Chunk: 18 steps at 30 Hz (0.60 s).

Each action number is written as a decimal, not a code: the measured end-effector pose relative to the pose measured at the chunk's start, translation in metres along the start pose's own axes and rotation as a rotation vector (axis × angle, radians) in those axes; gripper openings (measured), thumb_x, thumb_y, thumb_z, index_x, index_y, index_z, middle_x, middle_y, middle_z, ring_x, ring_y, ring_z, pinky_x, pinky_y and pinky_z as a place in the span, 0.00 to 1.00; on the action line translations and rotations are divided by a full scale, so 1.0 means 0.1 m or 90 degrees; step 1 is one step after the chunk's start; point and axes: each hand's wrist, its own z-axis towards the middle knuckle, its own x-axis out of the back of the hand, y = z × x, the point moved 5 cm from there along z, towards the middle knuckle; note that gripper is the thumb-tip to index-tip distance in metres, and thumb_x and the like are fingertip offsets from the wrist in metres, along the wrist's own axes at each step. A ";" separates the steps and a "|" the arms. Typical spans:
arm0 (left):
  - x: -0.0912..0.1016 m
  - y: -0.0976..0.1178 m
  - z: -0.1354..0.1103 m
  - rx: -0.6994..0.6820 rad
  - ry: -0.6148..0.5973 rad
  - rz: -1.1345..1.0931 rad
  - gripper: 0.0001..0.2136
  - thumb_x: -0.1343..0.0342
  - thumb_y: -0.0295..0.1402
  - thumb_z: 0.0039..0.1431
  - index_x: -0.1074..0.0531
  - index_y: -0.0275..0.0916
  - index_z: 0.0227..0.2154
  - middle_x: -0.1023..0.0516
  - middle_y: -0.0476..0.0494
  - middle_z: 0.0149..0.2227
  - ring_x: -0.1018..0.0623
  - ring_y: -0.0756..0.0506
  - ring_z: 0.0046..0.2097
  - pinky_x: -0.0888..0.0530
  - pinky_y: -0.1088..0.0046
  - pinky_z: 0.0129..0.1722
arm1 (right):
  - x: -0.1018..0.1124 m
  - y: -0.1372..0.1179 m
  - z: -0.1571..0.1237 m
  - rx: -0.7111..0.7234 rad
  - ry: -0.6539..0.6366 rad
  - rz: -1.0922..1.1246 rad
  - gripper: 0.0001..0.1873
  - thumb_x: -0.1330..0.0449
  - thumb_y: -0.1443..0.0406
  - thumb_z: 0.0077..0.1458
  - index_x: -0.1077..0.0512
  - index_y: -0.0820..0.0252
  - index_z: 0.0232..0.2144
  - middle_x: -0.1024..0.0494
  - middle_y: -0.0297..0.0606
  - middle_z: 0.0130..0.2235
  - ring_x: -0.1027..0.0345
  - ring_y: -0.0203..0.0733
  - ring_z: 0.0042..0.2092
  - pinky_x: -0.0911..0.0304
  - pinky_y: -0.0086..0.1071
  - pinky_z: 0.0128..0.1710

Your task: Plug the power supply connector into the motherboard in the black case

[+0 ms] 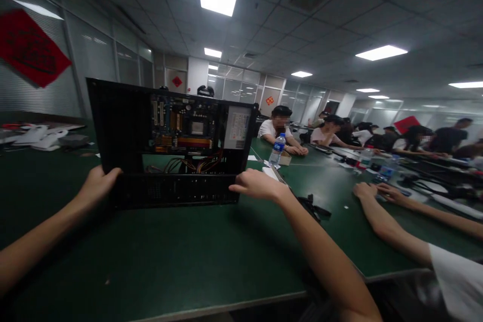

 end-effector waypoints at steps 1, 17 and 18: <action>-0.01 -0.01 -0.02 0.013 -0.015 -0.022 0.05 0.45 0.33 0.51 0.30 0.38 0.29 0.27 0.51 0.25 0.26 0.45 0.31 0.29 0.74 0.30 | 0.09 -0.14 0.00 0.049 0.016 0.036 0.26 0.48 0.50 0.73 0.20 0.64 0.42 0.17 0.46 0.38 0.24 0.45 0.37 0.39 0.33 0.36; 0.01 -0.10 0.06 -0.067 -0.009 0.019 0.12 0.49 0.44 0.47 0.32 0.42 0.31 0.24 0.42 0.31 0.23 0.37 0.37 0.27 0.65 0.37 | -0.27 -0.46 1.71 -0.042 0.018 0.243 0.22 0.46 0.55 0.72 0.18 0.63 0.50 0.16 0.45 0.51 0.23 0.51 0.52 0.33 0.35 0.51; 0.03 -0.12 0.08 -0.075 -0.012 0.023 0.12 0.49 0.44 0.47 0.32 0.42 0.31 0.24 0.42 0.31 0.23 0.37 0.37 0.27 0.65 0.38 | -0.27 -0.45 1.71 -0.037 0.027 0.255 0.22 0.46 0.55 0.72 0.18 0.64 0.50 0.16 0.46 0.51 0.23 0.51 0.51 0.33 0.36 0.52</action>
